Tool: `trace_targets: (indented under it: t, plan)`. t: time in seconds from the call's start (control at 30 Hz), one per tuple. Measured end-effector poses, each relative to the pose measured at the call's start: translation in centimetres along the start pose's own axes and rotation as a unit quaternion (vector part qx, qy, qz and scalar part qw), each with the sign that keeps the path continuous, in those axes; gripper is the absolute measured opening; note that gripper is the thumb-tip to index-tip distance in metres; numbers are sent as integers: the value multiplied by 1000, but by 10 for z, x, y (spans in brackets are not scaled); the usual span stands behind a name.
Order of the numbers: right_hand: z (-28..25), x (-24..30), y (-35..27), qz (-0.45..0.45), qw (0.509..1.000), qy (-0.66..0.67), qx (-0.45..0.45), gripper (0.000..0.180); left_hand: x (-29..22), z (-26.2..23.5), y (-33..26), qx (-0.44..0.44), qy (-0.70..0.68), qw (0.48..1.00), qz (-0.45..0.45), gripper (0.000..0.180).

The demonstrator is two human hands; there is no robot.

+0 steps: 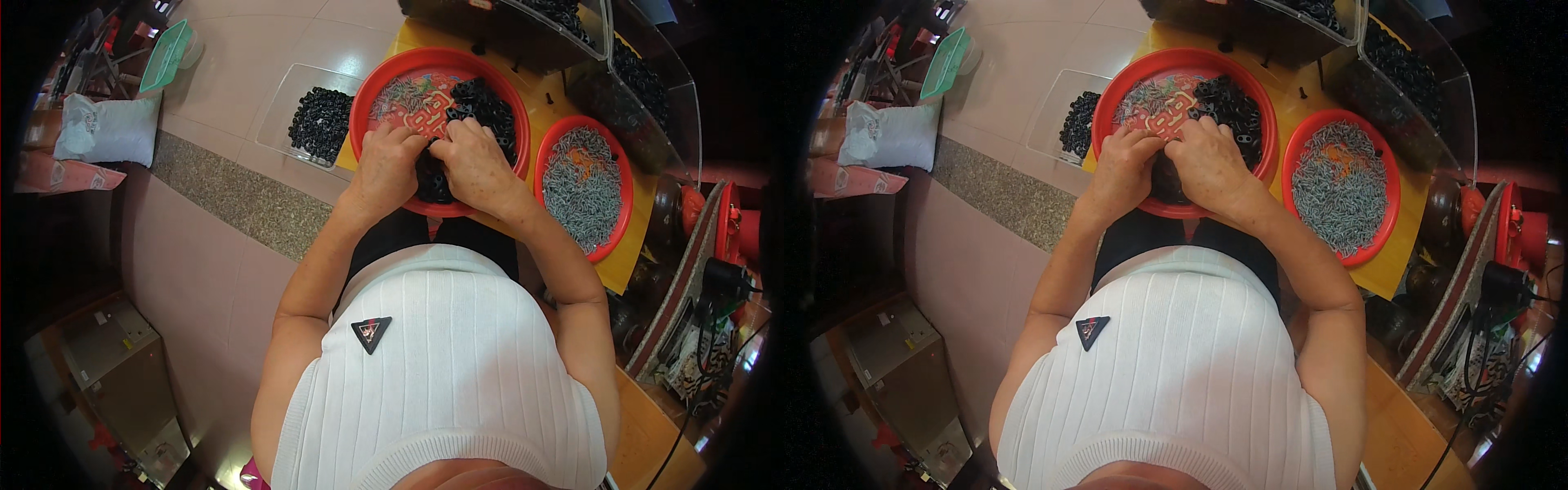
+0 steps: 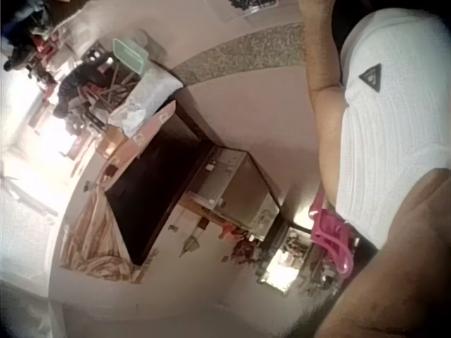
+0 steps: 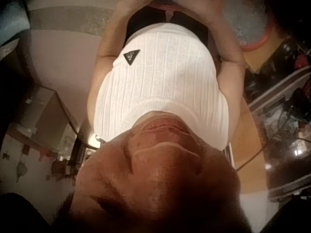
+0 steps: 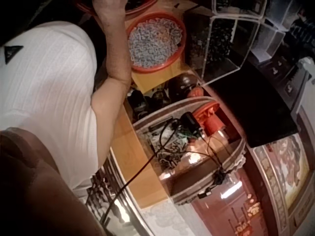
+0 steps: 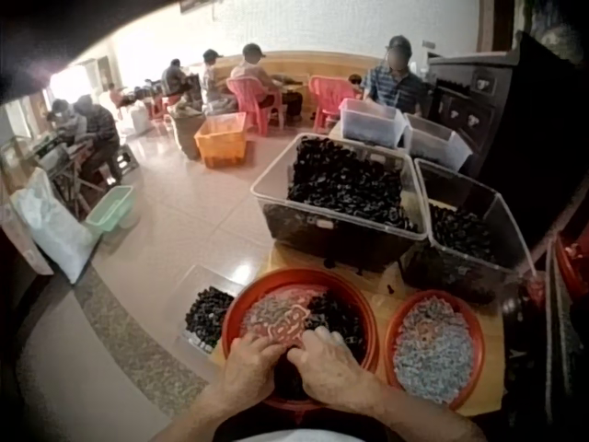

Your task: The person assembles small black plastic buckles by hand at a workstation.

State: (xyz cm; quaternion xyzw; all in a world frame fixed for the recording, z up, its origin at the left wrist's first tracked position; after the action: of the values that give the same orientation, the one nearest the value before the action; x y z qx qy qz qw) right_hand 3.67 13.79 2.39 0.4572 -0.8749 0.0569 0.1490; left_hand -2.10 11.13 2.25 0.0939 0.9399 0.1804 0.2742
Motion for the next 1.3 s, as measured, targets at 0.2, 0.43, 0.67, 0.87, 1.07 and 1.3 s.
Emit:
trace_targets:
  t: [0.2, 0.43, 0.67, 0.87, 1.07, 1.3]
  plan:
    - [5, 3, -1, -4, 1000, -13, 22, 15, -1, 2, -2, 6, -8, 1000, 15, 20]
    - [8, 0, 2, 5, 999, -27, 38, 18, 3, 1, 1, 34, -60, 998, -5, 21]
    - [-3, -5, -1, -2, 999, 36, -3, 18, 14, -21, 29, -75, -21, 997, 24, 17]
    - [-29, -8, -12, -25, 988, 131, -81, 9, 27, 0, 75, -37, 67, 996, 53, 10]
    - [-36, -14, -27, 5, 973, 212, -91, 10, 41, 39, 94, 97, 129, 985, 60, 11]
    - [-29, -22, -33, 72, 936, 338, -62, 9, 30, 29, 92, 34, 157, 981, 107, 22]
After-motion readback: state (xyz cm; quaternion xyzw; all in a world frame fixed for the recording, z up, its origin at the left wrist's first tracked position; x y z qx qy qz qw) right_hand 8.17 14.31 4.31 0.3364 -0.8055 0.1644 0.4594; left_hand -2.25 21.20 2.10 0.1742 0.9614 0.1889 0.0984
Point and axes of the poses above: each hand's wrist, its own y-axis towards the middle knuckle, its own z-axis out of the palm, x = y × z, the point moved 10 cm from there along y, towards the middle knuckle, and after that the axes turned 4 degrees about z, right-handed, at the moved point
